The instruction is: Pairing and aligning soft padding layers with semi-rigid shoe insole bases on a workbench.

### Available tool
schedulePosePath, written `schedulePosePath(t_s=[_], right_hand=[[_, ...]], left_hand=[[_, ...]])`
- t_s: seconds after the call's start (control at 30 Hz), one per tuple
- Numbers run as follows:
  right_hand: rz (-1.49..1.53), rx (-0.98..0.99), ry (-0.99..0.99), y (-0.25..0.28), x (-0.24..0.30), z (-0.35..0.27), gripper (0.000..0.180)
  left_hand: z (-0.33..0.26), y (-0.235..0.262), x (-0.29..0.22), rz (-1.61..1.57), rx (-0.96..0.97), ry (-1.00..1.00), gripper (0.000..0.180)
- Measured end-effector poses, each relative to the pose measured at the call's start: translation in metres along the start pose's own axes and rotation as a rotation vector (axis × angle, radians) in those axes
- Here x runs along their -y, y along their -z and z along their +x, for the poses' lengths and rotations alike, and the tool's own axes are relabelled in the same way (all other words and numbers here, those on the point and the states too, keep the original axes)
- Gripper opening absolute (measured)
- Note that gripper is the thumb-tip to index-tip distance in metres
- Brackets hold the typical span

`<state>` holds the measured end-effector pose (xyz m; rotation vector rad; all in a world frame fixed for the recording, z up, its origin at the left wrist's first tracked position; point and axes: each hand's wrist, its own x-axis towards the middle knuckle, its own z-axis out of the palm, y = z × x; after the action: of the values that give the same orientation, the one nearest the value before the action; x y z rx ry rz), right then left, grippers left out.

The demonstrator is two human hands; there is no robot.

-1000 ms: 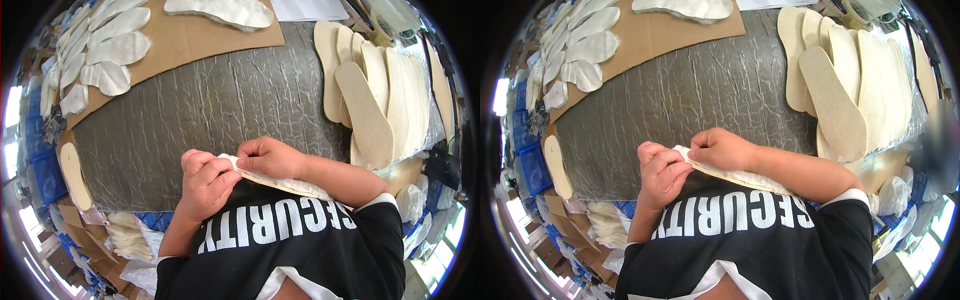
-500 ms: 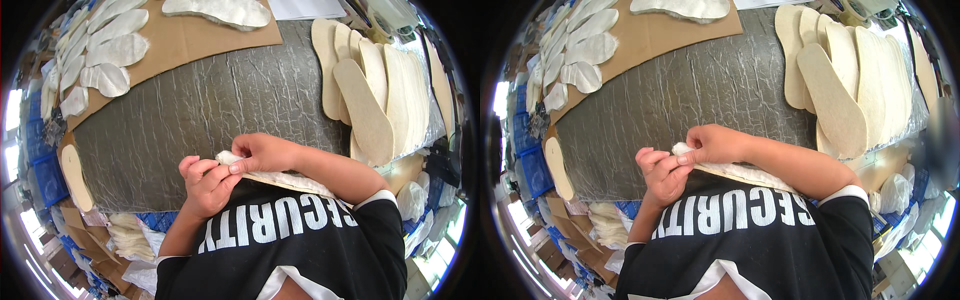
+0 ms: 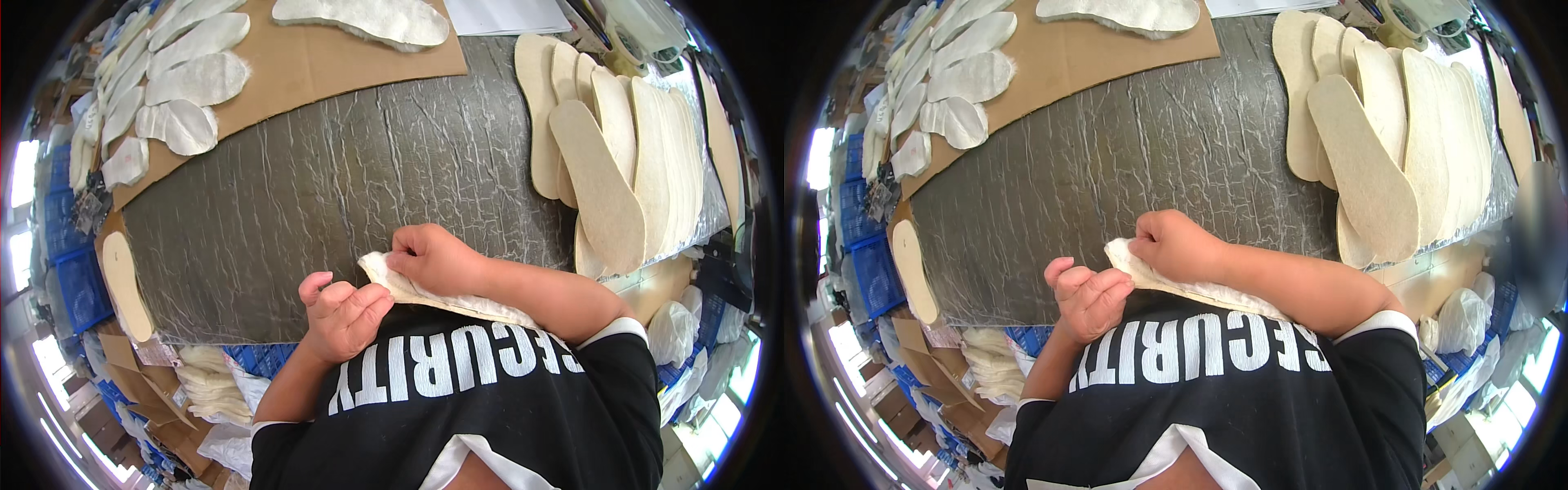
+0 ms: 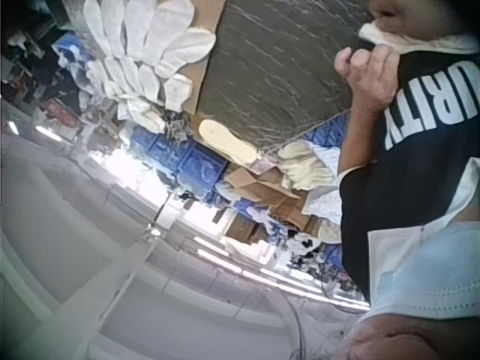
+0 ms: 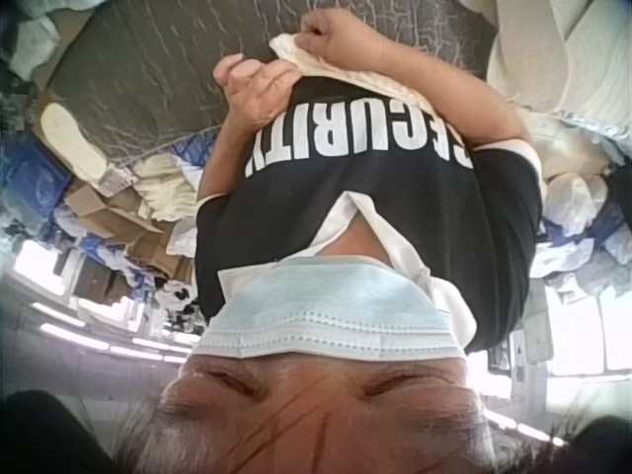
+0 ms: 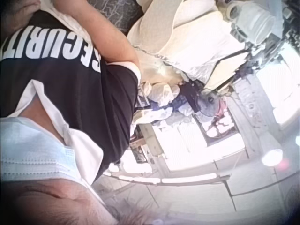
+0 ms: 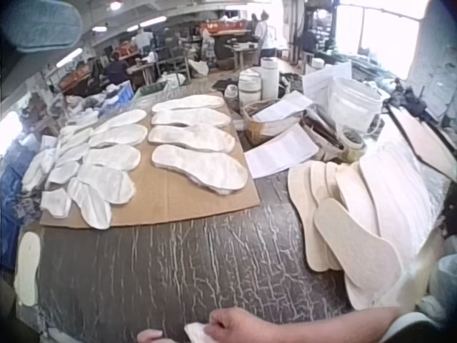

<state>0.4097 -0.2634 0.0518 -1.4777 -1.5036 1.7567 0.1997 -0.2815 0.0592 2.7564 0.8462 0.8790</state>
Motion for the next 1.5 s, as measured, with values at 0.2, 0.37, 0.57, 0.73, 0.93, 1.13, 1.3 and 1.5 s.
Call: schedulePosePath(t_s=[0.2,0.37,0.57,0.73,0.93,1.13,1.3,1.5], right_hand=[[0.299,0.141,0.106,0.012,-0.01,0.008,0.019],[-0.06,0.255,0.091,0.021,0.013,0.014,0.017],[-0.14,0.1,0.337,0.009,0.001,0.018,0.016],[-0.061,-0.037,0.164,-0.003,-0.004,0.016,0.015],[0.023,0.045,0.072,0.005,0.003,0.015,0.016],[0.117,0.154,0.1,0.01,0.006,0.008,0.016],[0.1,0.155,0.159,0.007,0.015,0.003,0.016],[0.071,0.107,0.356,0.002,0.01,0.0,0.013]], left_hand=[[0.001,-0.003,0.0,0.026,-0.045,0.013,0.012],[0.003,-0.005,0.004,0.029,-0.073,-0.004,0.014],[0.011,-0.006,0.007,-0.068,-0.029,0.04,0.018],[0.01,-0.003,0.006,-0.171,0.034,-0.003,0.017],[0.011,0.003,0.011,-0.303,0.075,0.047,0.022],[0.014,0.004,0.026,-0.595,0.009,0.424,0.035],[0.011,0.002,0.031,-1.015,0.095,0.648,0.032],[0.009,0.001,0.03,-1.258,0.075,0.815,0.025]])
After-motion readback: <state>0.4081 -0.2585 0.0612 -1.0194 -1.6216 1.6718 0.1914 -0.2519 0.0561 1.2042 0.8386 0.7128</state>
